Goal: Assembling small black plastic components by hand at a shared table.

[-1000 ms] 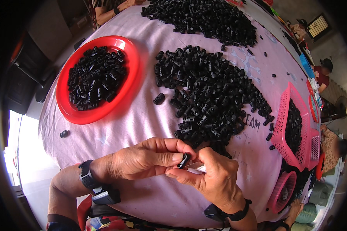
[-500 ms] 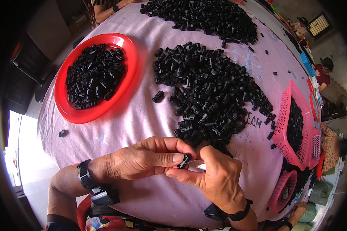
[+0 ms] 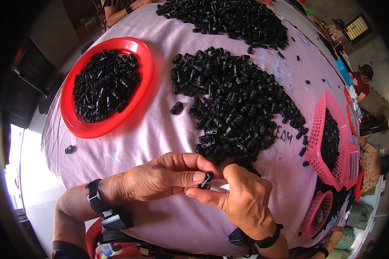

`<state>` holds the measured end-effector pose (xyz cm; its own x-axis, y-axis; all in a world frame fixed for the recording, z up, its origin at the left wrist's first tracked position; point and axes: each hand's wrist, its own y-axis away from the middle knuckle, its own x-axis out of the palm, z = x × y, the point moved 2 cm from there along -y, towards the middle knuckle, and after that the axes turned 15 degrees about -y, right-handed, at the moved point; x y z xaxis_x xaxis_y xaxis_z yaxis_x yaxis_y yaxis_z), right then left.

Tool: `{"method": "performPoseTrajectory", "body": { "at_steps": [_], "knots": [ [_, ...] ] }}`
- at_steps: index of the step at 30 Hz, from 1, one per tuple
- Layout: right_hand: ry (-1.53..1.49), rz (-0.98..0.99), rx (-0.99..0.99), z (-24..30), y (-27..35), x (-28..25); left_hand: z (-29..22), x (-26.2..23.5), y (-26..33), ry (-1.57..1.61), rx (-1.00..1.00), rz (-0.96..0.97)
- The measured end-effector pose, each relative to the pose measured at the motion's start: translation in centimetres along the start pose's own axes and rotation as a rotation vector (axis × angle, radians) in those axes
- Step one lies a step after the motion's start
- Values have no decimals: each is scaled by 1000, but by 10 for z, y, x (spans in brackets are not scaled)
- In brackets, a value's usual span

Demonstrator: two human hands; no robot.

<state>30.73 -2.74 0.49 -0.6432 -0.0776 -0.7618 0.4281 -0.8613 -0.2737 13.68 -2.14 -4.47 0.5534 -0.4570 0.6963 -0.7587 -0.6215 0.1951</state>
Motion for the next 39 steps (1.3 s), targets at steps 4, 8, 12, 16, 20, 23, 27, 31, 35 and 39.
{"method": "performPoseTrajectory", "body": {
  "at_steps": [4,8,12,16,20,23,27,31,35,39],
  "knots": [
    [9,-24,-77,0,-4,1,1,-1,1,4,7,2],
    [18,-36,-103,-1,-2,1,2,-1,0,-16,13,-12],
    [37,-18,-86,-1,-2,0,1,-5,1,-34,-12,25],
    [22,-30,-99,1,-4,1,-2,-4,3,-29,-25,8],
    [26,-24,-104,0,-3,1,0,-4,2,-68,-41,-2],
    [34,-21,-97,-1,-2,1,1,-2,0,-65,-10,-12],
    [51,-13,-106,-4,-1,2,2,-3,0,-56,-10,-36],
    [46,-25,-123,-5,-1,3,3,-5,1,-61,-30,1],
    [40,-15,-121,-5,-2,4,3,-5,1,-71,-22,3],
    [25,4,-114,-7,-1,3,2,-6,1,-85,-18,11]
  ]
}}
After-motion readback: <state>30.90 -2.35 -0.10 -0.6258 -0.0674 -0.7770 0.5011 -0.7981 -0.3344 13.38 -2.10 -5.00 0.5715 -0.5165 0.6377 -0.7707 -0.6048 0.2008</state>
